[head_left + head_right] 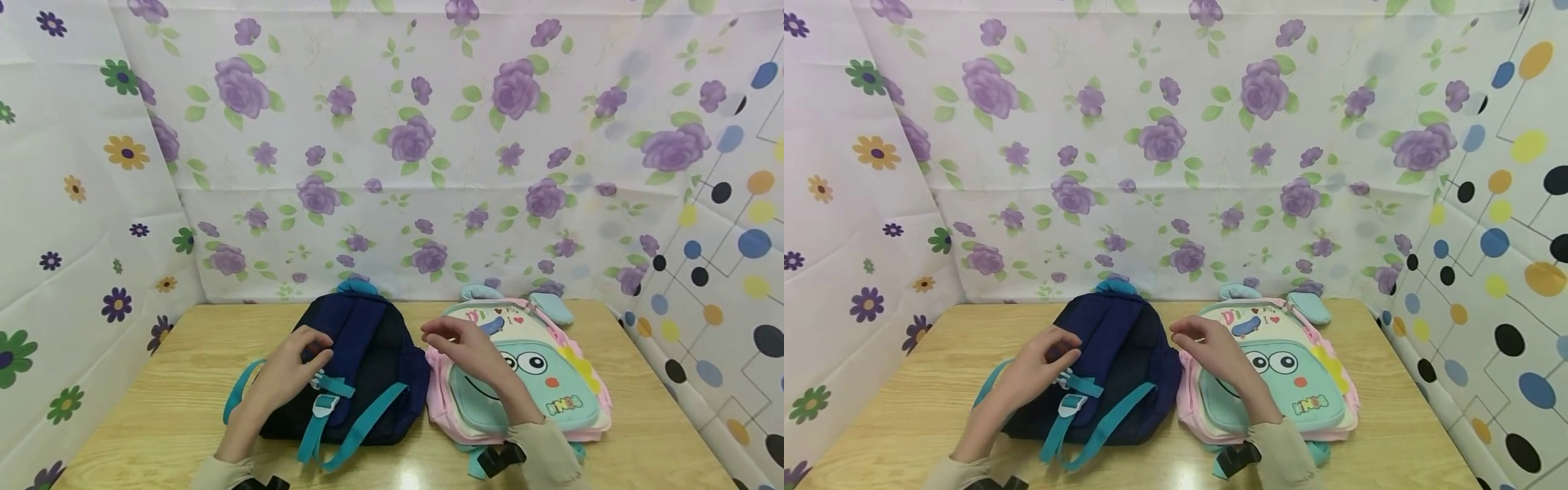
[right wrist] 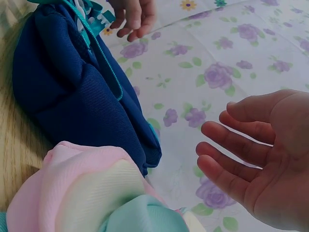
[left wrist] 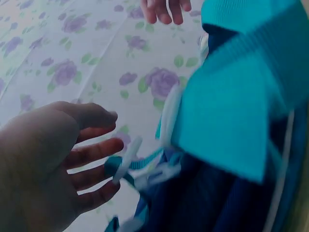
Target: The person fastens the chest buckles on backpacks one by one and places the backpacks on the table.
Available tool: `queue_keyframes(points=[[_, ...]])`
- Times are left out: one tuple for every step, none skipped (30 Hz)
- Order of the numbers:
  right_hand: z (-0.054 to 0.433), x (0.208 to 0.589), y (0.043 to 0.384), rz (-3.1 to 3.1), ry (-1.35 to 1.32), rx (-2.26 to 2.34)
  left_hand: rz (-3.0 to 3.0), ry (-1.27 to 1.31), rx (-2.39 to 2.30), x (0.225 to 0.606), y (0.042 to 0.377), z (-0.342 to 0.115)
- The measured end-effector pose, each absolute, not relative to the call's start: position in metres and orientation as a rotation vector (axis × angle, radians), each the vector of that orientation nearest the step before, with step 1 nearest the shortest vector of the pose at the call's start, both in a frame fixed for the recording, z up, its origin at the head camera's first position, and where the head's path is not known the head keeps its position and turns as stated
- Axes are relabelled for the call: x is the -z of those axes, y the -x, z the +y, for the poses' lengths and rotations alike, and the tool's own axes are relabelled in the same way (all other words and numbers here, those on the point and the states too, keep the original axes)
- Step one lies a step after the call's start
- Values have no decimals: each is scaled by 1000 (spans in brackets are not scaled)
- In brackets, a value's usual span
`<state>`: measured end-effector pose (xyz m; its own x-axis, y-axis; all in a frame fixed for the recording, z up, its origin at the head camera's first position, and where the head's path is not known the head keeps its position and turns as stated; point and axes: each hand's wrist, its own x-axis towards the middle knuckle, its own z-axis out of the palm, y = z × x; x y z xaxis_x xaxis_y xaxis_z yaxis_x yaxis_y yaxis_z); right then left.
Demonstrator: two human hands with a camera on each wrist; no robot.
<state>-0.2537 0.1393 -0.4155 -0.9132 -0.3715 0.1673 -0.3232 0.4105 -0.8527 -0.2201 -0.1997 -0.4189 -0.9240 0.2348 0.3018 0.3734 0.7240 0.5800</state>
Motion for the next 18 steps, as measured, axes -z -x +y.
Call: queue_keyframes(points=[[139,416,254,2604,639,1544,-2728,495,987,420,220,-203],[139,416,254,2607,637,1538,-2736,507,994,420,219,-207],[138,416,254,2607,635,1538,-2743,522,1008,421,219,-210],[139,416,254,2609,637,1536,-2749,538,1020,421,219,-213],[139,416,254,2607,641,1537,-2753,552,1032,421,219,-216],[139,416,254,2609,646,1535,-2762,558,1036,421,219,-220],[139,417,254,2609,653,1533,-2773,563,1047,420,219,-223],[139,417,254,2611,660,1528,-2781,575,1055,420,219,-226],[139,417,254,2611,667,1523,-2793,586,1058,420,219,-229],[139,418,254,2607,673,1523,-2810,589,1056,420,219,-232],[138,418,253,2603,677,1523,-2829,598,1052,420,218,-234],[137,418,253,2603,679,1521,-2850,607,1045,420,218,-236],[136,419,253,2597,682,1524,-2868,621,1044,420,218,-239],[136,419,252,2597,683,1522,-2884,633,1043,420,218,-240],[135,419,252,2595,686,1522,-2902,642,1039,420,217,-242],[134,419,252,2597,686,1519,-2919,644,1039,420,218,-244],[133,420,252,2601,688,1513,-2930,663,1036,420,218,-245],[133,420,251,2605,689,1506,-2940,675,1039,420,218,-246]])
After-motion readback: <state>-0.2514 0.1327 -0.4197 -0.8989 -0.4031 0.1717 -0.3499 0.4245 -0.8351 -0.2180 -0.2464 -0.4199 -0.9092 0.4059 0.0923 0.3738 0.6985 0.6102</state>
